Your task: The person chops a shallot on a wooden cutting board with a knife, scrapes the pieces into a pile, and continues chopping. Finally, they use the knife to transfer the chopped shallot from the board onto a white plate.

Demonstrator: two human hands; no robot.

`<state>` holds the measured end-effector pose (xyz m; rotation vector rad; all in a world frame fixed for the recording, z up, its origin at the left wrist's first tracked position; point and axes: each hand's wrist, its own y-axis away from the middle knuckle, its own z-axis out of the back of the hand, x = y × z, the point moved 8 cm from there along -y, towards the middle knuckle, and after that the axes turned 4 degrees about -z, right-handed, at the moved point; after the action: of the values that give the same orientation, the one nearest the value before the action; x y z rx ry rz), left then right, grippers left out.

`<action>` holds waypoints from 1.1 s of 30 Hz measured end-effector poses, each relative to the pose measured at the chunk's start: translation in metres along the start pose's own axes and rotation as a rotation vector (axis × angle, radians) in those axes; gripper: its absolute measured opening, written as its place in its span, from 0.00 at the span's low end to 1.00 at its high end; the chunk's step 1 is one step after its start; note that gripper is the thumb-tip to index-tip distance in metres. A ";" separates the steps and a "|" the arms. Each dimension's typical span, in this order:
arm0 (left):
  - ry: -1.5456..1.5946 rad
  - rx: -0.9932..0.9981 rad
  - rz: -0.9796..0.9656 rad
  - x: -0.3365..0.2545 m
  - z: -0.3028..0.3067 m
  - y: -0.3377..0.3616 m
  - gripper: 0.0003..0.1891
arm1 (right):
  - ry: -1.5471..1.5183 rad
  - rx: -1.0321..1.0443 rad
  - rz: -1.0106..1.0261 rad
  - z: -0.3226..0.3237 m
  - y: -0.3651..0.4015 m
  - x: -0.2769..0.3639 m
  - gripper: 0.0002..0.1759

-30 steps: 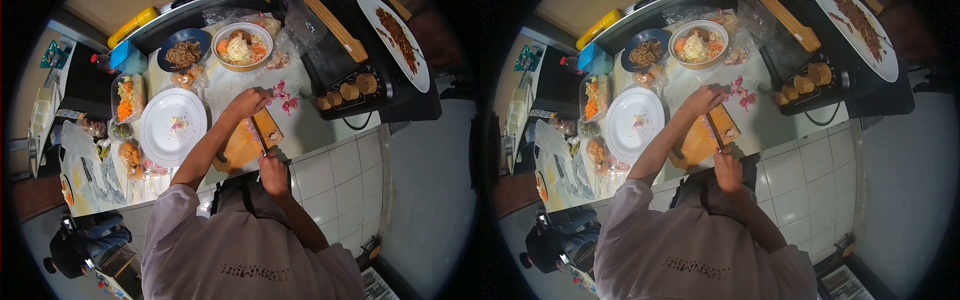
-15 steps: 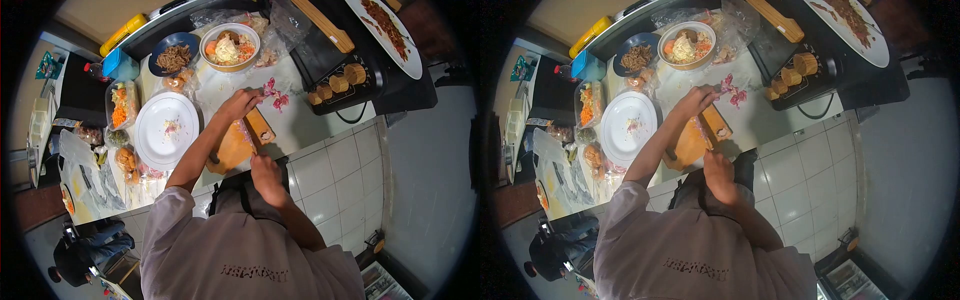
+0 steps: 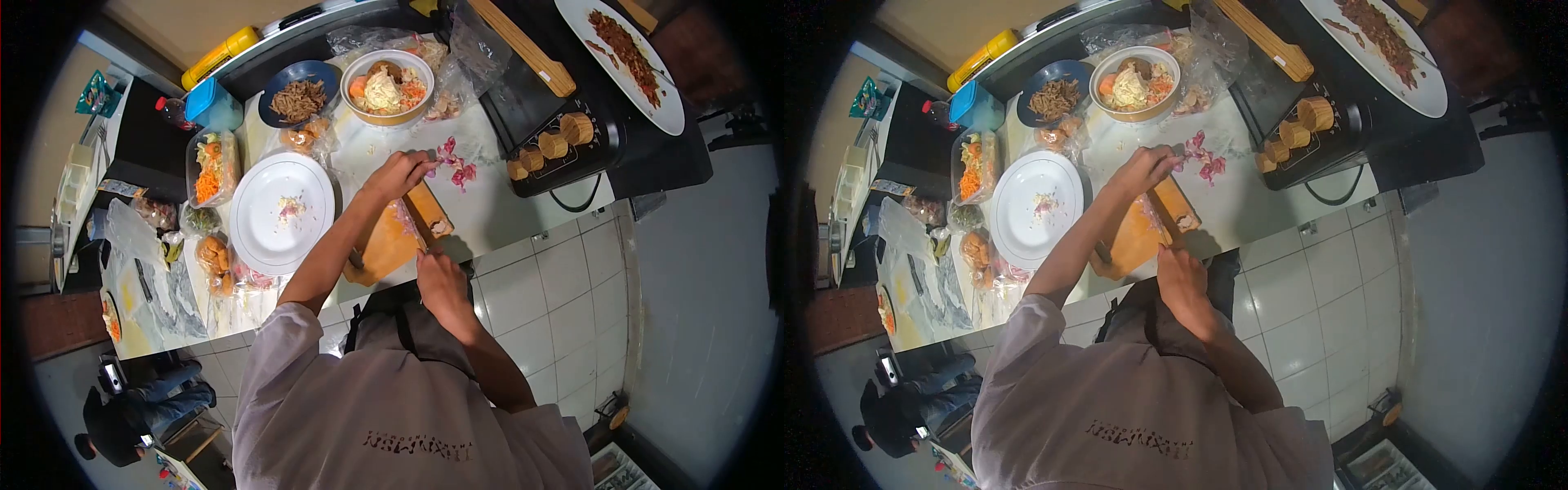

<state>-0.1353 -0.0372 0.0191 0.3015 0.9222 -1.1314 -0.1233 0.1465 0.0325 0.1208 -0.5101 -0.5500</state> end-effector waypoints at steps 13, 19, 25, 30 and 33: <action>-0.140 0.108 -0.065 0.015 -0.008 0.004 0.11 | 0.042 0.050 0.129 -0.014 -0.004 0.018 0.21; -0.315 0.126 -0.059 0.017 -0.008 0.005 0.12 | 0.235 -0.234 0.058 -0.045 0.000 0.007 0.18; -0.263 0.056 -0.089 0.011 -0.004 0.010 0.11 | 0.076 -0.001 0.056 -0.020 -0.002 0.007 0.22; -0.209 0.050 -0.068 0.013 -0.002 0.009 0.10 | 0.106 0.052 0.120 -0.015 -0.010 0.004 0.24; -0.211 0.042 -0.063 0.013 -0.005 0.013 0.10 | 0.091 -0.008 0.131 -0.035 -0.005 0.000 0.22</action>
<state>-0.1249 -0.0368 0.0028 0.1841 0.7264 -1.2171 -0.1084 0.1418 0.0011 0.1032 -0.4241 -0.4167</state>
